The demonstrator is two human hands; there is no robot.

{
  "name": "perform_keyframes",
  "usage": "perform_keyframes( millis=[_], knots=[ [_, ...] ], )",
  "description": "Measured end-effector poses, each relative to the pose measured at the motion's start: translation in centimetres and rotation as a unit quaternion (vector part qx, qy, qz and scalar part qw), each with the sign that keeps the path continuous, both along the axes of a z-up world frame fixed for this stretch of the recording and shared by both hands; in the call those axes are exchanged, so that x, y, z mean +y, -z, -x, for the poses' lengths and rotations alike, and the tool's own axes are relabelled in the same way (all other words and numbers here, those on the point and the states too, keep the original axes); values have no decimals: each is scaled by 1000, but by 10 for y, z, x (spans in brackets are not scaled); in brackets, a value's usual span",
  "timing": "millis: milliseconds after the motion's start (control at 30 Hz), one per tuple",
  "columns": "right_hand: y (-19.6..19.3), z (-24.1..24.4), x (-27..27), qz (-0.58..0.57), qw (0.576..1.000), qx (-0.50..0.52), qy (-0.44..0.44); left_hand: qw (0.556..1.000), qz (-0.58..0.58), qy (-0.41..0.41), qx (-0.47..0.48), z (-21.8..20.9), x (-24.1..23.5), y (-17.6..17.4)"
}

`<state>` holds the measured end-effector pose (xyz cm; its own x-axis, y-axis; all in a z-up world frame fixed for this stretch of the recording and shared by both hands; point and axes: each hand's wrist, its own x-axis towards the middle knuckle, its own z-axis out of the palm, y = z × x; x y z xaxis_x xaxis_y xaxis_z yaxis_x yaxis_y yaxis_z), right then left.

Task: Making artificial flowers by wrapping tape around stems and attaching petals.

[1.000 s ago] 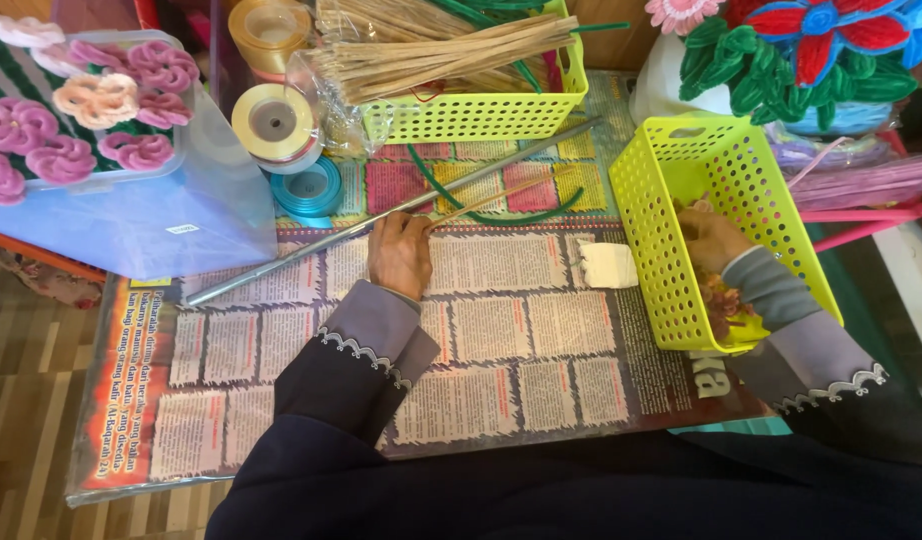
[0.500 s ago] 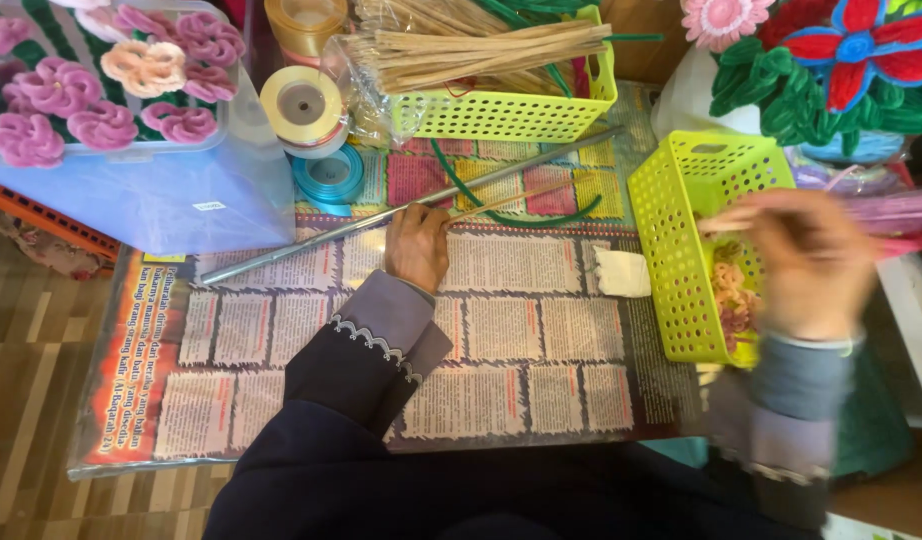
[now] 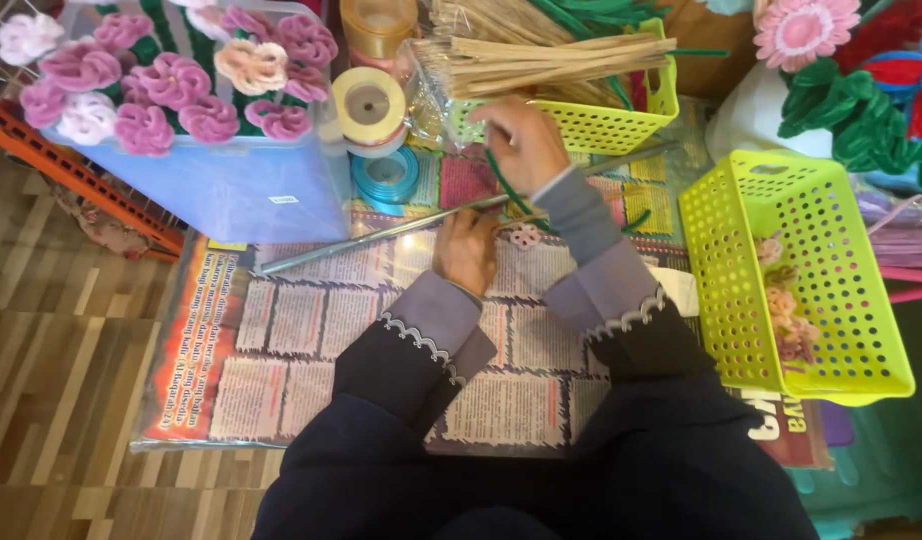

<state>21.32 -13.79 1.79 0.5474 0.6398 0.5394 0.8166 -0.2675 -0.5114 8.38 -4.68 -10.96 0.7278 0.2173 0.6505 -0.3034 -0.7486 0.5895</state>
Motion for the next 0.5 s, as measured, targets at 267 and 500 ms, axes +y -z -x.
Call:
perform_keyframes(
  millis=[267, 500],
  knots=[
    [-36, -80, 13, -2, 990, -144, 3, 1000, 11, 8, 10, 1, 1, -5],
    [-47, -139, 9, -113, 991, -64, -21, 1000, 17, 5, 2, 2, 0, -8]
  ],
)
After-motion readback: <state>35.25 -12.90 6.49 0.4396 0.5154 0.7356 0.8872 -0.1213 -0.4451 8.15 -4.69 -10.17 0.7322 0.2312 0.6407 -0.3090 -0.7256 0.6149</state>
